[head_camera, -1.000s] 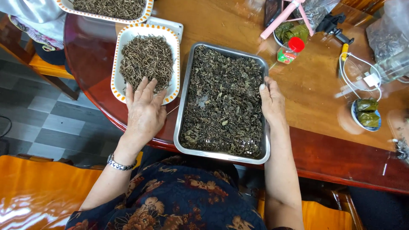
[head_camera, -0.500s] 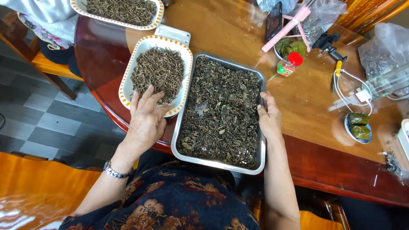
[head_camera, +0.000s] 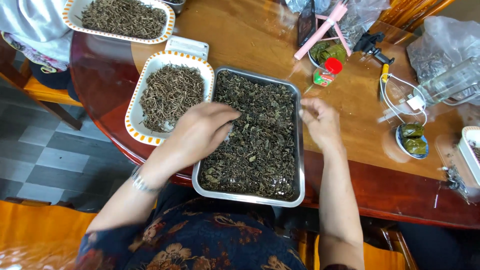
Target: Manually sorting dried tea leaves by picking out stems and debris from a metal tray and placing them into plastic containers.
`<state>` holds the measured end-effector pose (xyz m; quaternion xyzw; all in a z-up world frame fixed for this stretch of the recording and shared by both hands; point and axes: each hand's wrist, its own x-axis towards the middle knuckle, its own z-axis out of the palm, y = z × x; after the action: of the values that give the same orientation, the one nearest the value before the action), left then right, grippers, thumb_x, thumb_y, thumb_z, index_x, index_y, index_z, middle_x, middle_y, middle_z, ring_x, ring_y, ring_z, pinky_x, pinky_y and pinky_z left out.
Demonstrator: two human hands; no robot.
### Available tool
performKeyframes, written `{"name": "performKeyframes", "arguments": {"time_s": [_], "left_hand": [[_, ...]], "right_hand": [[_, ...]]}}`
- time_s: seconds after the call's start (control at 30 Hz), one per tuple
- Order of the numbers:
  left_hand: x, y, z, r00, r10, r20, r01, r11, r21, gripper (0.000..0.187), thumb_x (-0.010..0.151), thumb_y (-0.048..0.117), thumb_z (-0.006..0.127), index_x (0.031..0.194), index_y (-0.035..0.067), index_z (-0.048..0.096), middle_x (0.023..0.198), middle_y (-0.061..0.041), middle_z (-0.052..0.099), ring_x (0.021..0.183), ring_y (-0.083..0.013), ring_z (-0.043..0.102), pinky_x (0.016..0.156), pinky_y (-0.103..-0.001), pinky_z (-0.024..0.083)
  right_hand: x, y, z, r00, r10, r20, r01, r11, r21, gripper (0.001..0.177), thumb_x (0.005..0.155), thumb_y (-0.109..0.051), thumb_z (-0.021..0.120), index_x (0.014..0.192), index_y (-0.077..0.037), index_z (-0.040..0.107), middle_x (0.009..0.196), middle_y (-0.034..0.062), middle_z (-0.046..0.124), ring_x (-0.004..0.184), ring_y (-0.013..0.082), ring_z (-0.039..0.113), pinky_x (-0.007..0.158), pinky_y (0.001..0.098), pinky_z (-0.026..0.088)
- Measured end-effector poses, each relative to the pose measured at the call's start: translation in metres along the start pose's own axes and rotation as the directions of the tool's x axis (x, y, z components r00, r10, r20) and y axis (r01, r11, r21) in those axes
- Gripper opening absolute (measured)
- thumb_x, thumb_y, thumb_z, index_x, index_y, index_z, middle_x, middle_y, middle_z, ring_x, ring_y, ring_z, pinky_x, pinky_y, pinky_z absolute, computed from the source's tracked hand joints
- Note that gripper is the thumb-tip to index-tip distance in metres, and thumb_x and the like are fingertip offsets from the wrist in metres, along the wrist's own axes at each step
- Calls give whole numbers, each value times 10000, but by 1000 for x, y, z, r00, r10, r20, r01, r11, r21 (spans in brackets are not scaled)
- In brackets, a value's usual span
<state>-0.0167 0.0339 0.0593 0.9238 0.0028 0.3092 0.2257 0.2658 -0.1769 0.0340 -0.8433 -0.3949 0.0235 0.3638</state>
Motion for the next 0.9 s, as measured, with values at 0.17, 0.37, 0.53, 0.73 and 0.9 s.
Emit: {"name": "performKeyframes", "arguments": {"time_s": [0.17,0.37,0.53,0.73,0.9], "left_hand": [[64,-53,96,976,-110,190,74,980,186,194,911,205,712,1083,164,789,937,-67,746,928,-266,746,775,-393,608],[71,-74,138,956,-275,105,185,838,513,172,825,151,758,978,73,777,936,-201,668,889,-366,691,621,-437,582],[60,-78,158,971,-241,9,197,814,547,162,779,102,696,930,62,738,920,-203,625,852,-354,649,516,-429,553],[69,-72,151,916,-344,208,234,876,421,282,870,216,801,1068,35,715,964,-201,644,939,-408,691,665,-497,630],[72,-57,141,945,-262,197,248,964,96,283,880,66,765,1159,28,735,953,-207,704,924,-393,740,728,-424,650]], "right_hand": [[31,-9,8,999,3,53,-8,995,97,177,916,-113,709,1079,-147,766,905,96,738,799,177,716,654,297,583],[43,-2,46,986,71,150,-73,997,9,272,956,-157,649,1209,-93,721,1044,206,713,943,304,697,707,381,598],[37,2,63,973,22,229,26,979,-203,334,973,-302,633,1265,-158,707,1214,164,703,1186,387,636,1038,523,510],[34,-12,66,953,46,301,-59,998,33,306,992,-276,661,1252,-123,713,1132,170,731,1028,329,716,781,414,623],[34,2,70,936,-13,351,-178,844,506,363,1032,-196,592,1274,73,615,1123,253,682,746,199,714,426,192,554]]}}
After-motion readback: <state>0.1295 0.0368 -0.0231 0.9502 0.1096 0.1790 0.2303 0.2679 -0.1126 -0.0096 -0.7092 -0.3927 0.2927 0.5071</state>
